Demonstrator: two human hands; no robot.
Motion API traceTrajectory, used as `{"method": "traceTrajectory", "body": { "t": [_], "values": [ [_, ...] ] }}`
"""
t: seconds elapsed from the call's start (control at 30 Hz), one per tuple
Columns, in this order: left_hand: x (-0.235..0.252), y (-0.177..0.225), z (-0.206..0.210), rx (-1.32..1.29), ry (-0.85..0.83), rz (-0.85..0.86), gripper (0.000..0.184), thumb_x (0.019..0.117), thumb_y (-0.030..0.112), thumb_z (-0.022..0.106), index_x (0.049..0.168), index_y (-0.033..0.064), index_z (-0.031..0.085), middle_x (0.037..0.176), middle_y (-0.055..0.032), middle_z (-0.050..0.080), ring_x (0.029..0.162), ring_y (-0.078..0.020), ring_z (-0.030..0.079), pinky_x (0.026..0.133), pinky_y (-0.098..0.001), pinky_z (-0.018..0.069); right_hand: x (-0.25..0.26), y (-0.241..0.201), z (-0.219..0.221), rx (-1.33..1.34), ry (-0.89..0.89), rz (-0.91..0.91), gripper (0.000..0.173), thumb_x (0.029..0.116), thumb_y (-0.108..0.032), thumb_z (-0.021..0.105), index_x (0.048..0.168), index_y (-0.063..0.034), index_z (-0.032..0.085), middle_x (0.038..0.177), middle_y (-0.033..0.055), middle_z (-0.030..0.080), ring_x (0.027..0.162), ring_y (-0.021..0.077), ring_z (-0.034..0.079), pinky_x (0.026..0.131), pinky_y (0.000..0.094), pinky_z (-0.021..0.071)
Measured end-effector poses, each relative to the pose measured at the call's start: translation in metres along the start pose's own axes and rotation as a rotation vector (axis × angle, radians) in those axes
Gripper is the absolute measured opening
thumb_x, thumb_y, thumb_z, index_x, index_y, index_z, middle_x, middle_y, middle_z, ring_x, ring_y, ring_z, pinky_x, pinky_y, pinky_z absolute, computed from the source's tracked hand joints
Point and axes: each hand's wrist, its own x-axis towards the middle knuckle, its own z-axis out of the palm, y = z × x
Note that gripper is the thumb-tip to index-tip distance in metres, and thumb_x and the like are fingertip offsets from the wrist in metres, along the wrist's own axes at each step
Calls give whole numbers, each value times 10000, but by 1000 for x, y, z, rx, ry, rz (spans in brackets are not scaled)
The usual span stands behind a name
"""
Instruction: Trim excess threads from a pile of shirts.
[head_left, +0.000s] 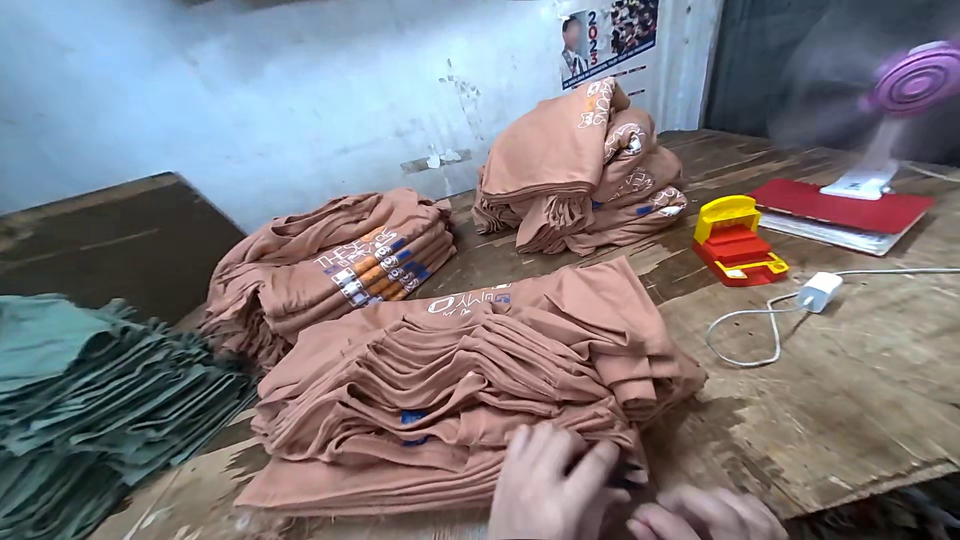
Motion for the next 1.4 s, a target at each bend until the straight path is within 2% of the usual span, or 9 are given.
{"method": "traceTrajectory", "body": {
  "t": [0.13,0.27,0.37,0.53,0.7,0.97,1.2,1.3,1.4],
  "values": [
    [14,-31,-8,-115,-119,-43,240,819,241,691,1024,327,780,748,51,575,739,-131,592,678,-362,485,7,-1,-4,-44,-42,42,290,972,-522,583,837,-288,689,1014,-77,654,1109,117,536,1056,384,298],
    [16,-35,-9,-158,-142,15,137,861,360,704,960,330,793,710,78,559,720,-95,558,689,-333,448,34,-10,1,-38,-49,85,202,947,-408,653,1025,-233,716,1067,-5,664,1104,176,579,1004,396,409],
    [11,-34,-5,-95,-142,42,140,820,344,712,934,324,791,715,76,564,727,-108,567,695,-347,444,48,-6,9,24,-85,102,134,923,-300,675,908,-193,754,1038,13,719,1063,171,640,956,384,487],
    [24,-40,-12,-244,-246,-96,130,866,217,672,921,259,783,760,83,637,777,-93,634,722,-343,531,50,-11,11,105,-31,4,80,926,-258,705,942,-181,698,1033,3,661,1014,114,621,944,292,499],
    [41,-51,-23,-447,-417,-155,125,930,179,642,942,190,765,820,46,657,817,-82,629,753,-294,530,56,-15,20,-76,-25,-63,185,890,-322,725,1072,-302,755,1132,5,664,1101,191,582,975,414,419],
    [45,-53,-24,-540,-468,-234,120,957,185,643,952,146,756,878,34,692,817,-50,631,743,-247,528,54,-9,26,-49,132,-221,159,949,-289,649,1075,-336,735,1095,-82,606,1078,120,498,1009,342,306],
    [17,-35,-12,-320,-177,-148,211,822,179,673,1009,233,751,877,75,655,884,-113,630,817,-382,525,25,-6,3,39,136,-150,72,976,-306,653,961,-300,723,916,-103,567,927,49,503,930,271,331],
    [3,-23,-14,-223,-6,-106,271,891,412,765,1137,299,751,973,56,673,965,-133,606,881,-391,473,18,-8,4,58,151,-104,96,982,-289,639,966,-292,734,920,-94,559,935,48,501,945,274,328],
    [-8,-9,-5,-48,168,-14,181,931,294,709,1103,335,749,970,59,681,990,-133,596,944,-383,418,20,-10,6,57,164,-78,83,970,-309,647,960,-310,729,949,-112,565,945,30,504,934,254,341]
  ]
}}
